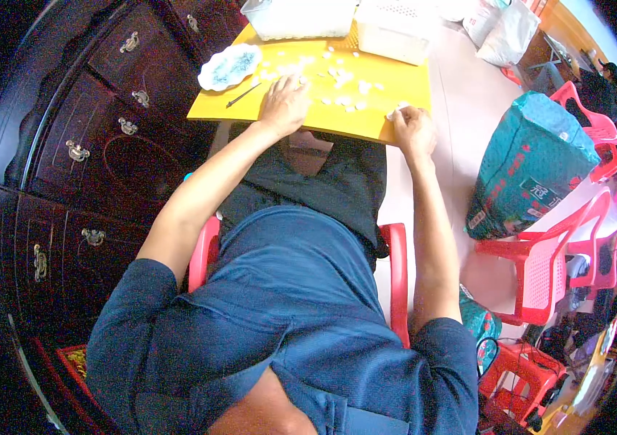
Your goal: Manually assembling small white plastic components at a table.
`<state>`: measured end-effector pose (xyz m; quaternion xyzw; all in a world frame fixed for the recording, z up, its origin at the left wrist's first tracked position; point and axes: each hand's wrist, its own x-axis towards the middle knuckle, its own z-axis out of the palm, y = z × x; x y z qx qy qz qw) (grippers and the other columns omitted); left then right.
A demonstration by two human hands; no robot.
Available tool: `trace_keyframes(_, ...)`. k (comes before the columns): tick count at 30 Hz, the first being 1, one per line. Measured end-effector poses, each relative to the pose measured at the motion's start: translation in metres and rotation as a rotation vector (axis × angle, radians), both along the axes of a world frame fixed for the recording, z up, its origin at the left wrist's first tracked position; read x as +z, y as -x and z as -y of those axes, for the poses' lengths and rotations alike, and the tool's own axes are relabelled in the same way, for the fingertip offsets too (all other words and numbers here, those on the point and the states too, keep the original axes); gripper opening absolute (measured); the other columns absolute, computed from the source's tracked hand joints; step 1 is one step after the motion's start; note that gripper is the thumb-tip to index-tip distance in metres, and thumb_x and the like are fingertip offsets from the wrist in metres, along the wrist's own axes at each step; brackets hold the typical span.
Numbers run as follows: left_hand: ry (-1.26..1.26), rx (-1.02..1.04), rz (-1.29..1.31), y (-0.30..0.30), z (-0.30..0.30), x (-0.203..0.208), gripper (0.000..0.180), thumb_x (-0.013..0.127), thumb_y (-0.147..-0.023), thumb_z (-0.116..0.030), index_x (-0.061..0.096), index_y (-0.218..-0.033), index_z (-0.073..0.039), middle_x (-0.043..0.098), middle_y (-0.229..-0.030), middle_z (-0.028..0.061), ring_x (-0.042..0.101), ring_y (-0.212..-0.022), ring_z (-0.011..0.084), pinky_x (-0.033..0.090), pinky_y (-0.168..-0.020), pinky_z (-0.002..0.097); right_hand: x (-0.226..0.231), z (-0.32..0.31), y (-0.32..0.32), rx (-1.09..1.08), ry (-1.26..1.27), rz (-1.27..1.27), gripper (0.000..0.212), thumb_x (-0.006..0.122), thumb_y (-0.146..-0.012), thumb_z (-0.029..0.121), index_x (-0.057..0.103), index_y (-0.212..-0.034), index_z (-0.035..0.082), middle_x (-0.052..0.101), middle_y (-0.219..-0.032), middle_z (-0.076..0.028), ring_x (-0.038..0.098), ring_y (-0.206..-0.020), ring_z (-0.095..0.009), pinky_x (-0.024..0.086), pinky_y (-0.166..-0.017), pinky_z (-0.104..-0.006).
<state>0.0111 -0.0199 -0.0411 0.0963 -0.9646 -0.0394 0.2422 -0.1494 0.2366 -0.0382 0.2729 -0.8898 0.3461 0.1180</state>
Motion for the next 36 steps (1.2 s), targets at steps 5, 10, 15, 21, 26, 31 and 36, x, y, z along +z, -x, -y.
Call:
trace_keyframes(5, 0.088, 0.087, -0.079, 0.011, 0.014, 0.008, 0.04, 0.053, -0.089, -0.024, 0.061, -0.123, -0.005, 0.047, -0.139, 0.019, 0.039, -0.132, 0.0398, 0.032, -0.109, 0.0523, 0.0, 0.002, -0.002, -0.014, 0.069, -0.023, 0.025, 0.069, -0.084, 0.027, 0.074, -0.093, 0.004, 0.069, -0.096, -0.02, 0.068, -0.087, -0.035, 0.053, -0.082, -0.0419)
trace_keyframes(10, 0.02, 0.161, 0.097, 0.025, 0.012, 0.019, 0.04, 0.051, -0.091, -0.027, 0.063, -0.124, -0.006, 0.044, -0.143, 0.0185, 0.035, -0.135, 0.04, 0.029, -0.111, 0.0535, -0.011, 0.001, 0.001, -0.035, 0.157, -0.068, 0.021, 0.07, -0.083, 0.028, 0.073, -0.092, 0.009, 0.068, -0.094, -0.016, 0.067, -0.086, -0.034, 0.053, -0.079, -0.0432)
trace_keyframes(15, 0.041, 0.172, 0.147, 0.03, 0.015, 0.011, 0.04, 0.049, -0.092, -0.026, 0.066, -0.123, -0.008, 0.04, -0.148, 0.0189, 0.033, -0.137, 0.0397, 0.025, -0.114, 0.0539, -0.003, 0.005, -0.009, 0.016, 0.258, -0.038, 0.016, 0.07, -0.084, 0.021, 0.071, -0.094, 0.009, 0.066, -0.094, -0.014, 0.066, -0.086, -0.031, 0.052, -0.079, -0.0418)
trace_keyframes(21, 0.105, 0.061, 0.096, 0.03, 0.008, 0.014, 0.033, 0.049, -0.09, -0.021, 0.072, -0.11, -0.008, 0.042, -0.148, 0.0186, 0.03, -0.141, 0.0366, 0.02, -0.115, 0.0565, 0.007, 0.008, -0.018, 0.044, 0.266, -0.075, 0.013, 0.071, -0.083, 0.018, 0.071, -0.094, 0.011, 0.065, -0.092, -0.011, 0.066, -0.082, -0.024, 0.052, -0.076, -0.0389)
trace_keyframes(26, 0.025, 0.002, 0.033, 0.038, 0.014, 0.018, 0.019, 0.057, -0.083, -0.017, 0.075, -0.083, -0.01, 0.066, -0.112, 0.0146, 0.048, -0.127, 0.0322, 0.033, -0.105, 0.0528, 0.013, 0.02, -0.024, 0.141, 0.25, -0.089, 0.012, 0.071, -0.083, 0.017, 0.071, -0.092, 0.01, 0.066, -0.093, -0.012, 0.066, -0.076, -0.026, 0.053, -0.071, -0.0393)
trace_keyframes(31, 0.12, -0.05, -0.092, 0.05, 0.018, 0.012, 0.015, 0.059, -0.082, -0.014, 0.073, -0.08, -0.01, 0.067, -0.093, 0.0123, 0.058, -0.109, 0.0318, 0.042, -0.093, 0.0481, 0.02, 0.045, -0.021, 0.249, 0.164, -0.09, 0.014, 0.07, -0.083, 0.02, 0.072, -0.094, 0.01, 0.068, -0.092, -0.013, 0.067, -0.079, -0.03, 0.053, -0.074, -0.0389)
trace_keyframes(36, 0.238, -0.052, -0.052, 0.051, 0.019, 0.009, 0.011, 0.059, -0.082, -0.014, 0.068, -0.081, -0.006, 0.066, -0.09, 0.0131, 0.06, -0.101, 0.0329, 0.045, -0.088, 0.0481, 0.018, 0.077, -0.015, 0.373, -0.032, -0.214, 0.021, 0.068, -0.083, 0.028, 0.075, -0.096, 0.013, 0.07, -0.096, -0.014, 0.068, -0.088, -0.031, 0.055, -0.079, -0.0413)
